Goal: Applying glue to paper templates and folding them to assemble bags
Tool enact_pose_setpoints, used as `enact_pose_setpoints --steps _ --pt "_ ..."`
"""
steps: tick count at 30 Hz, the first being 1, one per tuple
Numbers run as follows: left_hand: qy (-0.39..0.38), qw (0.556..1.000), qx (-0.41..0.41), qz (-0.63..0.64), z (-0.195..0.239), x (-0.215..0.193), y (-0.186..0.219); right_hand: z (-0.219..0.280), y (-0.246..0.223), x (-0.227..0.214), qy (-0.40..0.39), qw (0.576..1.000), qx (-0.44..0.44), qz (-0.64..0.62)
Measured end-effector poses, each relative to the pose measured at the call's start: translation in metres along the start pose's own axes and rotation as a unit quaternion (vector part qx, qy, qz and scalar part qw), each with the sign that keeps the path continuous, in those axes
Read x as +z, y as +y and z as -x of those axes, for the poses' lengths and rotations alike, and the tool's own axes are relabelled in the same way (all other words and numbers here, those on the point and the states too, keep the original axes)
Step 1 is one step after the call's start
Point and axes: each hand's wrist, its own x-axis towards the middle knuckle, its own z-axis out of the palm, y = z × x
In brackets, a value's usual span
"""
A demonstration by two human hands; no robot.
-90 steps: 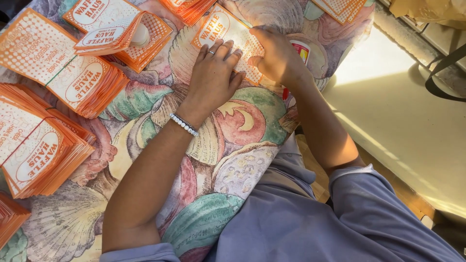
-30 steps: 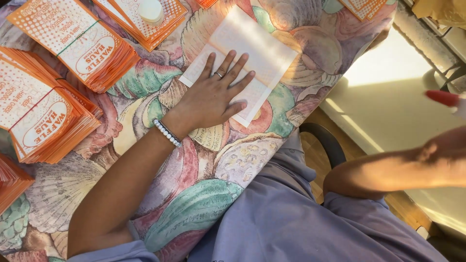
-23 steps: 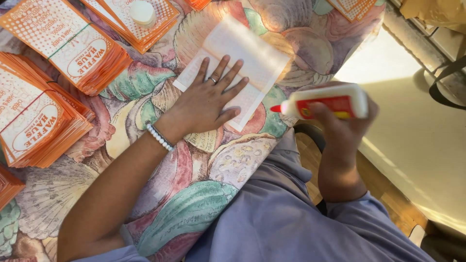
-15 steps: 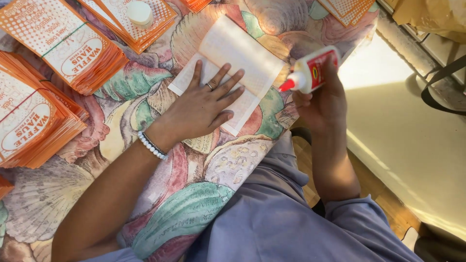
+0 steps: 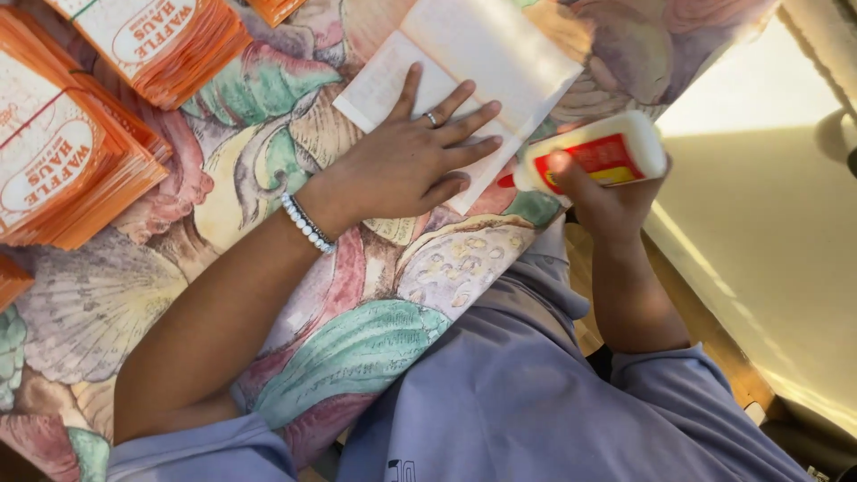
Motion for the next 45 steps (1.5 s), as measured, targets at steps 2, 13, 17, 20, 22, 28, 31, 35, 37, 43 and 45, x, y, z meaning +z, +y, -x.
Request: enact_pose_setpoints --steps 2,13,17,20,22,28,31,35,37,43,45 --pt "-0.001 1.000 0.012 -0.001 -0.002 -0.001 -0.002 0.002 -0.017 0.016 -0.056 0.997 0.049 0.031" --pt "0.015 0.998 0.018 0.065 0.001 0.001 -0.008 0.016 -0.021 0.029 -0.144 0.983 -0.047 0.106" --pt "0.014 0.997 0.009 0.075 -0.001 0.002 -0.007 0.006 -0.014 0.023 -0.105 0.993 0.000 0.048" --pt "0.013 0.997 0.007 0.071 -0.001 0.003 -0.008 0.008 0.003 0.016 -0.020 0.997 0.016 0.067" --pt "0.003 0.998 0.000 0.068 -0.001 0.000 -0.006 0.016 -0.006 0.024 -0.055 0.998 -0.015 0.029" --pt "0.004 0.998 0.000 0.070 -0.001 0.001 -0.006 0.023 -0.003 0.026 -0.081 0.995 -0.047 0.046" --pt "0.019 0.997 0.004 0.068 0.000 0.004 -0.007 0.018 0.007 0.021 -0.036 0.999 -0.030 0.021" --pt "0.023 0.997 0.007 0.069 -0.001 0.003 -0.007 0.033 0.005 0.026 -0.051 0.998 -0.044 -0.004" --pt "0.023 0.997 0.007 0.075 -0.001 0.004 -0.007 0.033 -0.010 0.033 -0.074 0.996 -0.045 0.005" --pt "0.044 0.996 0.015 0.074 -0.001 0.008 -0.011 0.014 0.021 0.017 0.031 0.999 -0.032 0.030" --pt "0.045 0.996 0.017 0.072 -0.001 0.009 -0.011 0.012 0.015 0.019 0.072 0.995 0.009 0.071"
